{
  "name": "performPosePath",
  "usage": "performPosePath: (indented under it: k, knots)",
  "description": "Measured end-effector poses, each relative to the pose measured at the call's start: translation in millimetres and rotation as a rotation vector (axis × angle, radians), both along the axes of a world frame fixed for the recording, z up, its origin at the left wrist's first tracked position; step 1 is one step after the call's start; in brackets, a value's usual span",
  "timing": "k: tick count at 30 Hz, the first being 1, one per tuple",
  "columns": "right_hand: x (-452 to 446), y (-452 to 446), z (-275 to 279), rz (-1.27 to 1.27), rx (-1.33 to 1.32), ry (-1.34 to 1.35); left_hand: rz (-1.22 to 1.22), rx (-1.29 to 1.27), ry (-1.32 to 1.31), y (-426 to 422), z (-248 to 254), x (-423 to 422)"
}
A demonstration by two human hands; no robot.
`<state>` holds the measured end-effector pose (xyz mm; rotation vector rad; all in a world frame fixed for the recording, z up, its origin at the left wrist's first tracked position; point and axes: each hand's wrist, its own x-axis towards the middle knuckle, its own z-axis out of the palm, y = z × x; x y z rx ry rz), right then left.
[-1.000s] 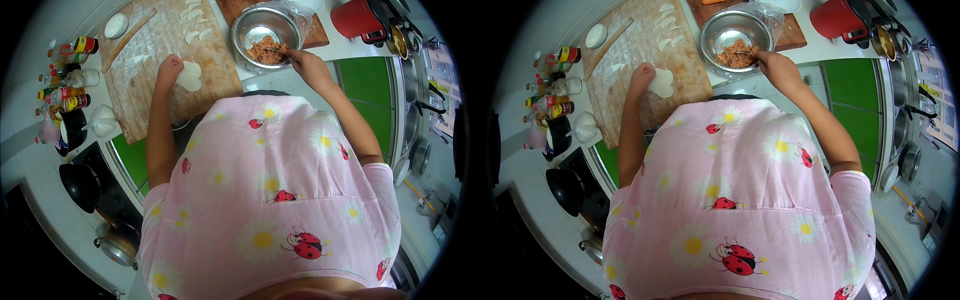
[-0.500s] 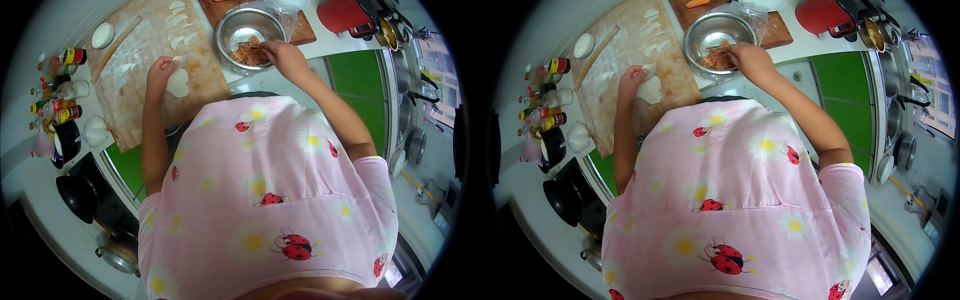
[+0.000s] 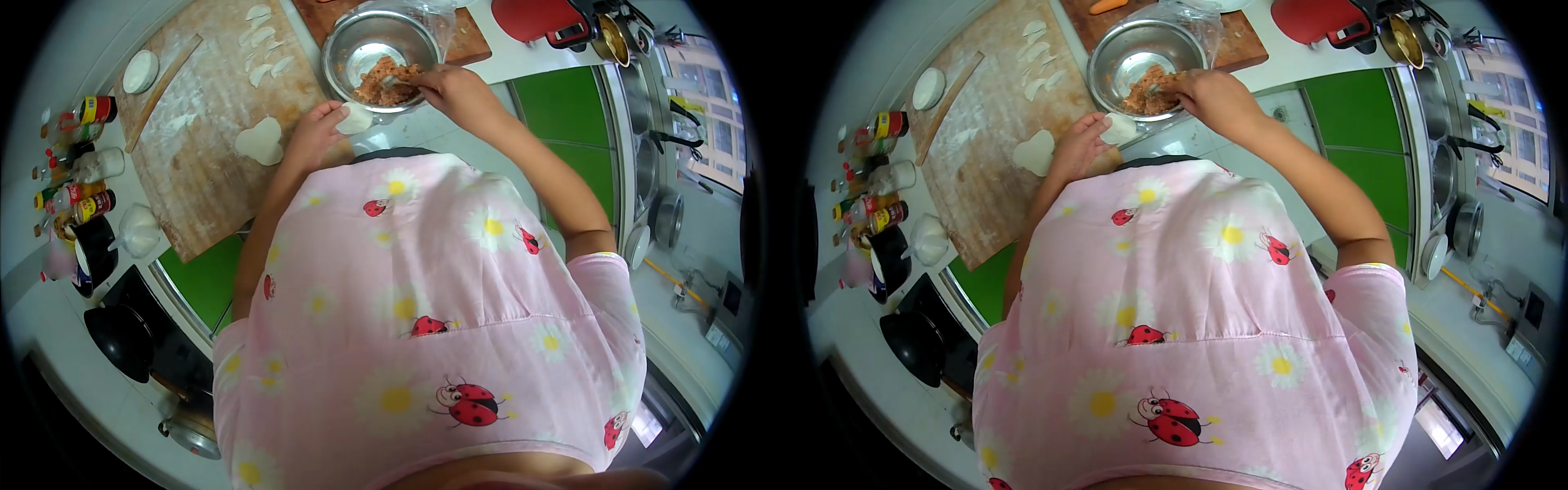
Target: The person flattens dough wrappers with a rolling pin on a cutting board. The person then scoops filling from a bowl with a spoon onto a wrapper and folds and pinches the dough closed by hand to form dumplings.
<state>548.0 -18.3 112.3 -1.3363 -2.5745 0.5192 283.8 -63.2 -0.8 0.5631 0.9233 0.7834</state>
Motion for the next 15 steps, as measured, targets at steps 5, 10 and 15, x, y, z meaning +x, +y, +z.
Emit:
performPosePath:
  k: [5, 10, 15]
  knots:
    - [-10.1, -4.5, -29.5, -0.048, 0.001, 0.007, -0.006, -0.042, -0.004, 1.4, -8.7, 2.3]
    - [3.3, -16.7, -6.9, -0.032, -0.053, -0.029, 0.021, -0.077, -0.128, 2.1, -0.1, 5.6]
    - [0.4, -23.5, -0.9, -0.122, -0.063, -0.035, 0.037, -0.09, -0.186, 2.5, 3.8, 6.8]
